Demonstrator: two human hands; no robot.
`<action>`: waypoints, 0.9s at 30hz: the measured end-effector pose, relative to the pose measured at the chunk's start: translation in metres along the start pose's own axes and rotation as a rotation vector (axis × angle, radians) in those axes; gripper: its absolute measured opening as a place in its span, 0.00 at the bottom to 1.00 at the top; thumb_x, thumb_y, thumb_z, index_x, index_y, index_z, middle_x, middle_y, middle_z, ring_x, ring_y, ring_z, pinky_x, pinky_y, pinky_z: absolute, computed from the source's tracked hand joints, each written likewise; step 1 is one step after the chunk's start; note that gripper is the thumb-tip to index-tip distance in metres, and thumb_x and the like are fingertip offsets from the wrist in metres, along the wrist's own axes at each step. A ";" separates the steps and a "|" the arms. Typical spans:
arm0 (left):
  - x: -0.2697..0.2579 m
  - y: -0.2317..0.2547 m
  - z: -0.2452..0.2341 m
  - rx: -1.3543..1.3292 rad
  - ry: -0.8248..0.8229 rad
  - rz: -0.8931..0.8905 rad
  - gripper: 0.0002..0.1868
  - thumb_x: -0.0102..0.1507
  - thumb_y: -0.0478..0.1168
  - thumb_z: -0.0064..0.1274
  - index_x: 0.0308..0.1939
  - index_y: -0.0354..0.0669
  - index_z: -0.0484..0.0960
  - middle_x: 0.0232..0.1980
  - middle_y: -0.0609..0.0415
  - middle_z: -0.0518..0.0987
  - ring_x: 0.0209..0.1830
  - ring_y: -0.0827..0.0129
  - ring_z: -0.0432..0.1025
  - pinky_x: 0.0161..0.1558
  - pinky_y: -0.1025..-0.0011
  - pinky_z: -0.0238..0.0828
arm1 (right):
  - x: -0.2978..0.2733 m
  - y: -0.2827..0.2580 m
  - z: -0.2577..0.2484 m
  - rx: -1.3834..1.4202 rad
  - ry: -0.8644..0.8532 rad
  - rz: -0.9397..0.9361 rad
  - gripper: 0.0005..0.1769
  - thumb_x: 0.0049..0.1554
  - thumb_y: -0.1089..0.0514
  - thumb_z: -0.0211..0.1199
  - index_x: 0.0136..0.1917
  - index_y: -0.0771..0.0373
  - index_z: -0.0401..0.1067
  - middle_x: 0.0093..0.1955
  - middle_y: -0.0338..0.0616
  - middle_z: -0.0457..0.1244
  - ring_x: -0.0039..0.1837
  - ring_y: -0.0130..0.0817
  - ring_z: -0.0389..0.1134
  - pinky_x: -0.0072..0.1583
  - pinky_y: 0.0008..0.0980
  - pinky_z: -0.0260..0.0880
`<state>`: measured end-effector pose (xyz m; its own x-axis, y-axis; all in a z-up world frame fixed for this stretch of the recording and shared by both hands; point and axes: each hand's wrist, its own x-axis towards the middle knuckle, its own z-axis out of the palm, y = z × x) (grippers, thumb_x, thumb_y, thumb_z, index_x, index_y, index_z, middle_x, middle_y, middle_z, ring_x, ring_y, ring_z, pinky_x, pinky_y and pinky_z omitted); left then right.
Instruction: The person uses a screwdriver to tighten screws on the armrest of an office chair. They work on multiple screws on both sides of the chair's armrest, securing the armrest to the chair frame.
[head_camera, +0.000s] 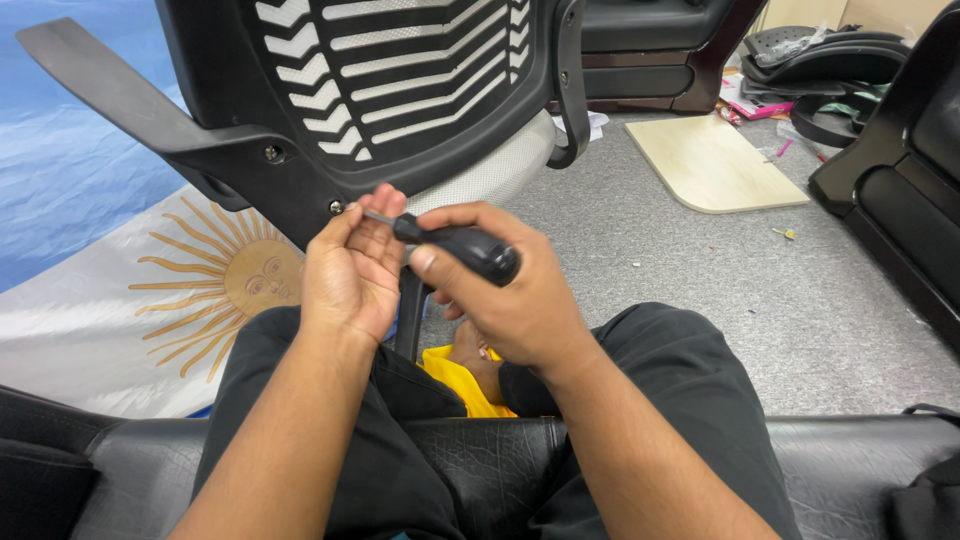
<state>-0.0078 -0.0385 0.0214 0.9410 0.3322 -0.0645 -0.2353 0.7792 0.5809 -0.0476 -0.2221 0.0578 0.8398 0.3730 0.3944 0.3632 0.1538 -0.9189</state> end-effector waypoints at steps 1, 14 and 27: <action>-0.003 0.000 -0.001 0.040 0.031 -0.028 0.09 0.65 0.38 0.45 0.45 0.37 0.73 0.52 0.45 0.82 0.51 0.63 0.80 0.54 0.66 0.80 | 0.001 0.000 -0.002 0.019 0.039 0.008 0.21 0.59 0.52 0.67 0.62 0.67 0.75 0.42 0.45 0.70 0.40 0.26 0.70 0.42 0.24 0.73; 0.015 0.034 -0.049 0.510 0.468 0.363 0.30 0.57 0.38 0.66 0.58 0.43 0.68 0.45 0.59 0.74 0.41 0.79 0.70 0.41 0.76 0.70 | 0.023 0.047 -0.007 0.468 0.283 0.350 0.27 0.51 0.70 0.49 0.64 0.59 0.61 0.42 0.46 0.65 0.44 0.33 0.69 0.50 0.32 0.78; 0.046 0.053 -0.051 0.549 0.007 0.316 0.27 0.54 0.38 0.71 0.52 0.28 0.78 0.48 0.46 0.84 0.47 0.66 0.80 0.55 0.71 0.77 | 0.105 0.087 0.046 0.012 -0.004 0.338 0.14 0.59 0.51 0.60 0.56 0.55 0.77 0.40 0.35 0.68 0.36 0.20 0.64 0.36 0.25 0.67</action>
<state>0.0103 0.0446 0.0078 0.8443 0.5066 0.1746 -0.3413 0.2573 0.9040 0.0531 -0.1273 0.0193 0.9105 0.4081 0.0675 0.0600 0.0312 -0.9977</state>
